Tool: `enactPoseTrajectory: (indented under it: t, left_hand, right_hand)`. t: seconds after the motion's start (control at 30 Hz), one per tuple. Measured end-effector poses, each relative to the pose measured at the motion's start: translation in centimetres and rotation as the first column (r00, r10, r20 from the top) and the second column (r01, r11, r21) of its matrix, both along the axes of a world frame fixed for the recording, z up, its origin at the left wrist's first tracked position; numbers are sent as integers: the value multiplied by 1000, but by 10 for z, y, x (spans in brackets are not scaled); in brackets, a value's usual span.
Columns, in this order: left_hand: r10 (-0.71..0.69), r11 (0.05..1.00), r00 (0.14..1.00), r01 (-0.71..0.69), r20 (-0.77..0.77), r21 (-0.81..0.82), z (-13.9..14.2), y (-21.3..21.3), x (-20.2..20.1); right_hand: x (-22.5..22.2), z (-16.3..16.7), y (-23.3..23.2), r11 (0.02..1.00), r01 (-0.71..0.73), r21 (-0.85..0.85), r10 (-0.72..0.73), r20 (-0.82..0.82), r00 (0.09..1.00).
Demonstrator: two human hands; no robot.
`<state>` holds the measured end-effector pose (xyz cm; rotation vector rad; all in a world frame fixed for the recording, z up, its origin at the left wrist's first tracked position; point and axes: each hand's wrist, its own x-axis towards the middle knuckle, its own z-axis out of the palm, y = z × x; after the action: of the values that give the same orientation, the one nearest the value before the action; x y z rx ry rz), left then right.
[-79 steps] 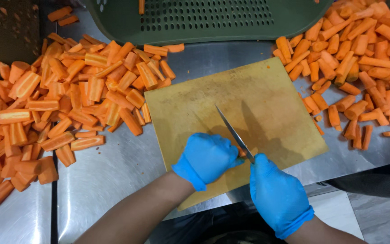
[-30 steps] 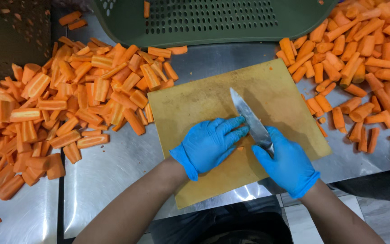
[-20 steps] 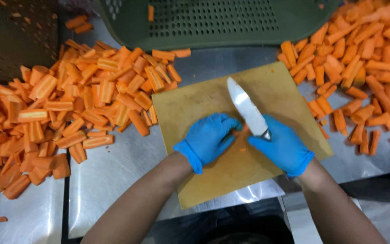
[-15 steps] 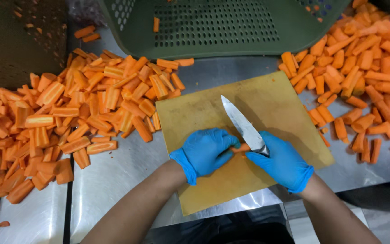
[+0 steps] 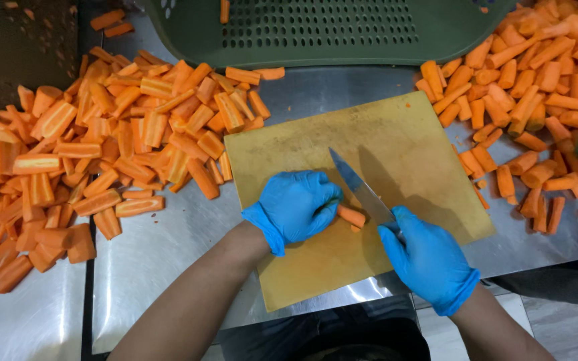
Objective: The person cuts carrot sticks into smaller pieces on a yellow cutting board using a knife. They repeatedly pick up carrot sticks, slice them, and push the cut pieces aside on the board.
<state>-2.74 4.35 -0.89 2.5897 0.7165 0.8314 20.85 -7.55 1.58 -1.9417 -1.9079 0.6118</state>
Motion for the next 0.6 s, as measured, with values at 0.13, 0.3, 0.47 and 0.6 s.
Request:
enactPoseTrajectory:
  t: [0.13, 0.3, 0.47, 0.6]
  left_hand:
    - [-20, 998, 1000, 20, 11, 53, 8, 1, -6]
    - [-140, 976, 989, 132, 37, 173, 15, 2, -10]
    - [-74, 976, 997, 76, -17, 203, 6, 3, -3]
    - [-62, 980, 998, 59, 11, 191, -2, 7, -2]
  right_hand:
    - [-3, 0, -3, 993, -33, 115, 10, 192, 981]
    - [-5, -6, 5, 999, -39, 37, 26, 303, 953]
    - [-3, -13, 7, 998, 10, 69, -30, 300, 953]
    - [1, -12, 11, 997, -8, 82, -26, 400, 916]
